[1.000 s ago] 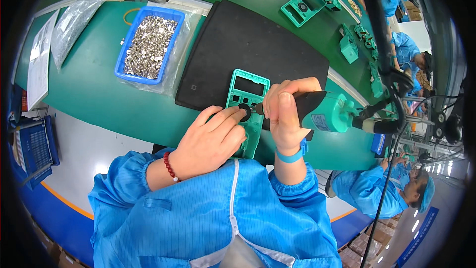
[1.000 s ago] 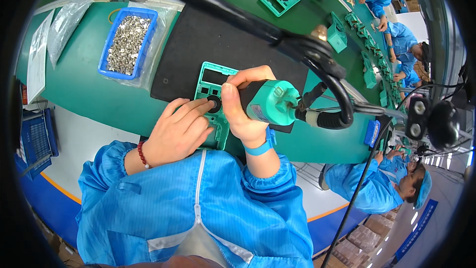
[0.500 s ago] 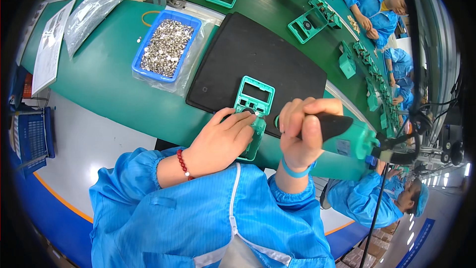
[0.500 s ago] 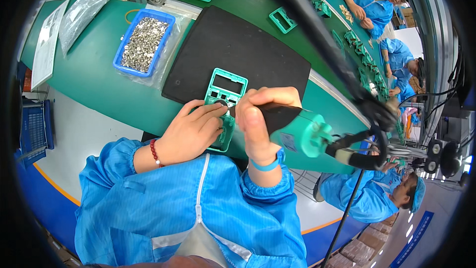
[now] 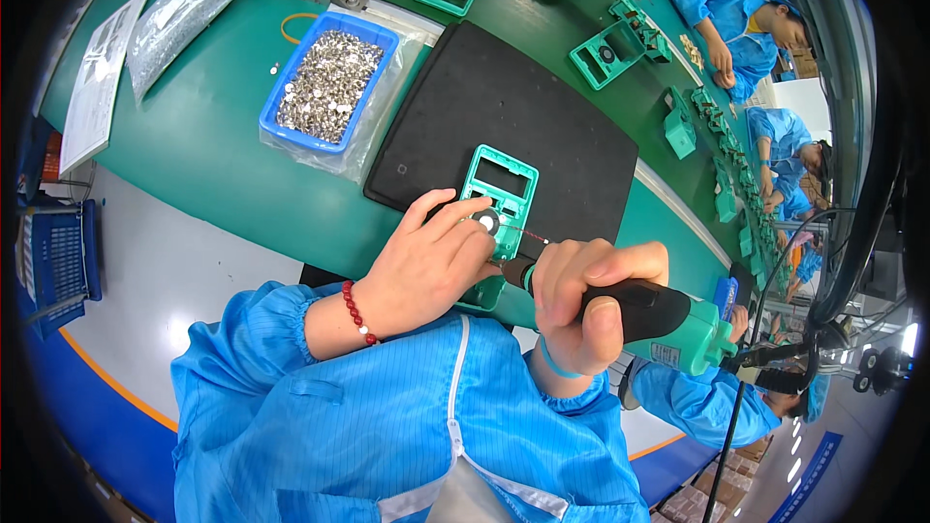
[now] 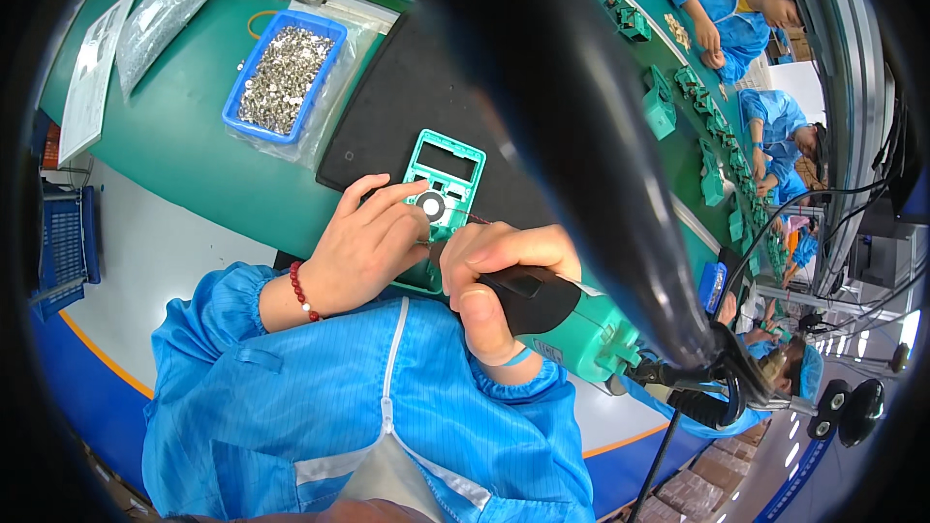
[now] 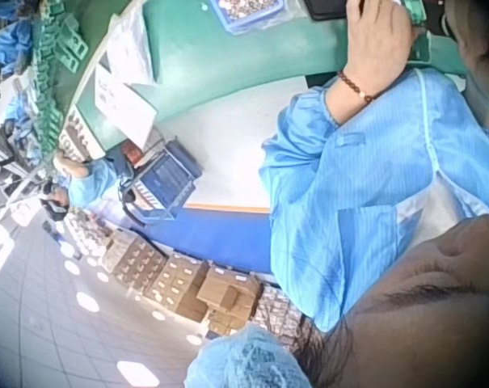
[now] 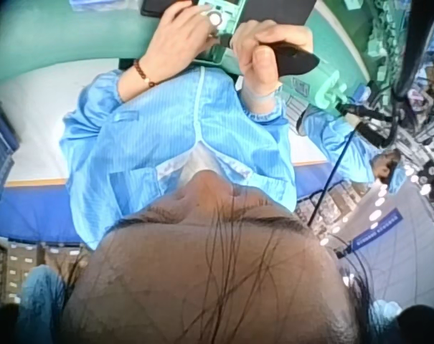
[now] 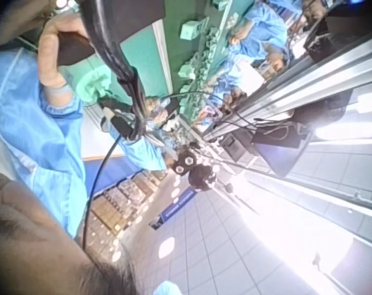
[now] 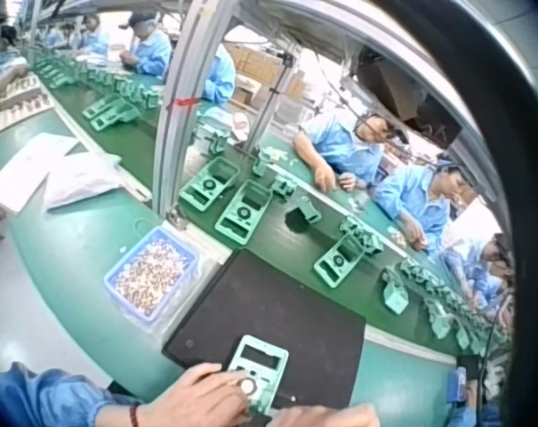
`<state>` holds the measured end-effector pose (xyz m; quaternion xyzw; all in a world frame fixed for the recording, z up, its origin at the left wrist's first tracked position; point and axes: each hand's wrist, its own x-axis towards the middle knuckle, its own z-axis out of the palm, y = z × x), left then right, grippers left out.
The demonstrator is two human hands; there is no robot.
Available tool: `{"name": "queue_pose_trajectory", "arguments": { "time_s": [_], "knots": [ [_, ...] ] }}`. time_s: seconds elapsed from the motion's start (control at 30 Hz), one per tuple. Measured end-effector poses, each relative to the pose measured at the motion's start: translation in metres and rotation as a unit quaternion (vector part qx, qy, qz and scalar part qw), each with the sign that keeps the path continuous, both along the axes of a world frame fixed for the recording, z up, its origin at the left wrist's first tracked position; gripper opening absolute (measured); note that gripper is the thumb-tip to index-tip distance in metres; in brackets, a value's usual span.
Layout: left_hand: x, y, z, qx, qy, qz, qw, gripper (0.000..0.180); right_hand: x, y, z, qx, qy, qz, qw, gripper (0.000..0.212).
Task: The person assembles an electronic device by securing small metal components to an electronic housing with screws, using an electric screwdriver.
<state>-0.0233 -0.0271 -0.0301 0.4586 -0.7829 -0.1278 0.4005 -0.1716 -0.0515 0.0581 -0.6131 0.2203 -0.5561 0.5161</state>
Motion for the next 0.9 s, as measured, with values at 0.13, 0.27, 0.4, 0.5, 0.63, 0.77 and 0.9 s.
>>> {"name": "queue_pose_trajectory", "arguments": {
  "time_s": [0.13,0.27,0.4,0.5,0.63,0.77,0.9],
  "knots": [
    [-0.001,0.001,0.001,-0.008,0.001,-0.001,1.0,0.028,-0.001,-0.001,-0.002,-0.005,0.002,0.003,1.0,0.03],
    [-0.002,0.001,0.002,-0.009,0.004,0.001,1.0,0.026,0.002,0.001,0.0,-0.015,0.013,-0.009,1.0,0.03],
    [-0.001,0.002,0.003,-0.021,-0.007,-0.002,1.0,0.025,0.004,0.003,0.001,-0.009,0.012,-0.004,1.0,0.03],
    [-0.002,0.003,0.006,-0.033,-0.024,-0.002,0.999,0.022,0.0,0.0,0.0,-0.016,0.023,-0.001,1.0,0.031],
    [-0.001,0.003,0.008,-0.041,-0.066,0.008,0.997,0.03,-0.001,0.001,-0.007,-0.044,0.066,-0.019,0.997,0.029],
    [0.003,0.002,0.009,0.03,-0.025,0.003,0.999,0.063,-0.002,-0.01,-0.022,-0.077,0.063,-0.06,0.993,0.024],
    [0.005,0.011,-0.001,0.055,-0.065,-0.014,0.996,0.07,-0.01,-0.014,-0.032,0.003,-0.01,-0.057,0.998,0.028]
  ]
}}
